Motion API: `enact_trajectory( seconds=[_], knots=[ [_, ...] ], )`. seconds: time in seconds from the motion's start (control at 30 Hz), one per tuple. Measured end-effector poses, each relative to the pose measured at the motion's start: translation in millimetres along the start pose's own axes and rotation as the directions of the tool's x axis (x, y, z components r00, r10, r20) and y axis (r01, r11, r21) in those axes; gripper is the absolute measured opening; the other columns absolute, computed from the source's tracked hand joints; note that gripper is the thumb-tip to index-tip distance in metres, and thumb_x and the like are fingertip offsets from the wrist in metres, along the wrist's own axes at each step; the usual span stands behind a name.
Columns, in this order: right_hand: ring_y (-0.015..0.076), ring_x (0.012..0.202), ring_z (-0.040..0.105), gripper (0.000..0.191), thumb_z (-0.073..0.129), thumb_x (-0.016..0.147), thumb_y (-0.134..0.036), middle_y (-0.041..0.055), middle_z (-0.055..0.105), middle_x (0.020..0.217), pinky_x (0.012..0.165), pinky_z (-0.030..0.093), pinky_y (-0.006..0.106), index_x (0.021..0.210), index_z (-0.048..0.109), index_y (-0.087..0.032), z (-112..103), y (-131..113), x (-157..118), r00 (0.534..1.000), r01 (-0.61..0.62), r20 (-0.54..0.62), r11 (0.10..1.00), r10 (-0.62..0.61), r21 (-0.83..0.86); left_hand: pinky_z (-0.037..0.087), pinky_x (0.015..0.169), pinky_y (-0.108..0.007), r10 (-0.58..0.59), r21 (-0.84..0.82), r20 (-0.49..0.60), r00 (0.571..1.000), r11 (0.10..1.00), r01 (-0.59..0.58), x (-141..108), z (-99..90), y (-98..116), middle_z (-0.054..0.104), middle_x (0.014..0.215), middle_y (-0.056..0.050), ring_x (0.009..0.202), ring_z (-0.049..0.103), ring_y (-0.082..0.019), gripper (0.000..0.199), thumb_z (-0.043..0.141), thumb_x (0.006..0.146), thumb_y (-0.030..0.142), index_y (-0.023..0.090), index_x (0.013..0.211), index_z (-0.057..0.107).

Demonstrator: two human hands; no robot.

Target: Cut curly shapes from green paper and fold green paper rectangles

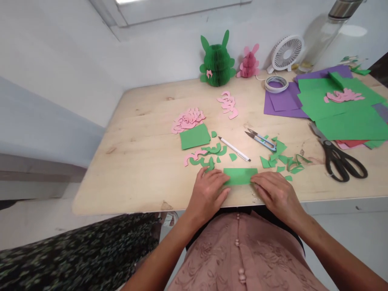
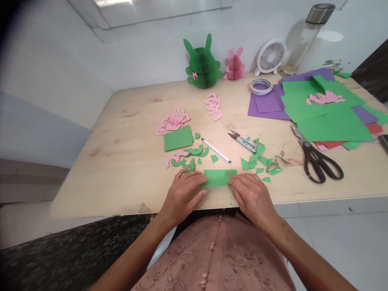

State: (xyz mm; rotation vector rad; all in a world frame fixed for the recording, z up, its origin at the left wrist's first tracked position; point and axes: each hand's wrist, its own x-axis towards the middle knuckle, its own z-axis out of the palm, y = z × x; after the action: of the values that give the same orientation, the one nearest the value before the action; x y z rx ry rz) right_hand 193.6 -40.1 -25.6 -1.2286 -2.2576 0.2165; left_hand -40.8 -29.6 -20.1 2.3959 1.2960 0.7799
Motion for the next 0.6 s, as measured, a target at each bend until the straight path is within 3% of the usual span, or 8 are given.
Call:
enact_trajectory(
  seconds=[0.23, 0.33, 0.47, 0.53, 0.6],
  knots=[
    [0.0224, 0.088, 0.067, 0.013, 0.053, 0.091, -0.014, 0.0088, 0.073, 0.093, 0.078, 0.048, 0.036, 0.096, 0.064, -0.017, 1, 0, 1, 0.997, -0.072, -0.01, 0.997, 0.072, 0.022, 0.041, 0.1, -0.046, -0.059, -0.041, -0.056, 0.997, 0.998, 0.056, 7, 9.6, 1, 0.072, 0.082, -0.001, 0.088, 0.066, -0.018, 0.012, 0.052, 0.089, 0.017, 0.02, 0.087, 0.063],
    [0.0227, 0.087, 0.067, 0.012, 0.053, 0.091, -0.016, 0.0089, 0.073, 0.093, 0.076, 0.049, 0.036, 0.094, 0.064, -0.018, 3, 3, 5, 0.994, -0.107, -0.025, 0.994, 0.107, 0.007, 0.046, 0.096, -0.046, -0.116, -0.062, -0.161, 0.98, 0.992, 0.107, 7, 12.4, 3, 0.071, 0.084, -0.003, 0.085, 0.065, -0.019, 0.011, 0.053, 0.088, 0.017, 0.02, 0.093, 0.062],
    [0.023, 0.085, 0.067, 0.012, 0.051, 0.09, -0.017, 0.0083, 0.073, 0.092, 0.075, 0.049, 0.036, 0.092, 0.064, -0.018, 4, 6, 10, 0.99, -0.143, 0.017, 0.99, 0.143, 0.003, 0.048, 0.095, -0.048, -0.097, -0.014, -0.348, 0.932, 0.995, 0.098, -2, 19.0, 11, 0.068, 0.106, -0.011, 0.107, 0.061, -0.024, 0.03, 0.052, 0.085, 0.011, 0.019, 0.114, 0.055],
    [0.0224, 0.083, 0.068, 0.013, 0.051, 0.09, -0.018, 0.0076, 0.072, 0.091, 0.074, 0.049, 0.035, 0.09, 0.064, -0.019, 4, 7, 13, 0.985, -0.165, 0.05, 0.986, 0.164, 0.008, 0.043, 0.1, -0.053, -0.013, 0.051, -0.337, 0.941, 0.998, 0.032, -8, 22.4, 16, 0.066, 0.115, -0.014, 0.12, 0.054, -0.027, 0.033, 0.052, 0.083, 0.008, 0.018, 0.115, 0.055],
    [0.0212, 0.079, 0.068, 0.013, 0.05, 0.09, -0.019, 0.0063, 0.072, 0.089, 0.071, 0.049, 0.033, 0.09, 0.063, -0.02, 2, 8, 16, 0.978, -0.193, 0.085, 0.981, 0.19, 0.022, 0.035, 0.105, -0.057, 0.073, 0.122, -0.258, 0.963, 0.992, -0.043, -13, 25.8, 19, 0.066, 0.119, -0.013, 0.128, 0.048, -0.029, 0.032, 0.052, 0.083, 0.009, 0.018, 0.113, 0.058]
  ],
)
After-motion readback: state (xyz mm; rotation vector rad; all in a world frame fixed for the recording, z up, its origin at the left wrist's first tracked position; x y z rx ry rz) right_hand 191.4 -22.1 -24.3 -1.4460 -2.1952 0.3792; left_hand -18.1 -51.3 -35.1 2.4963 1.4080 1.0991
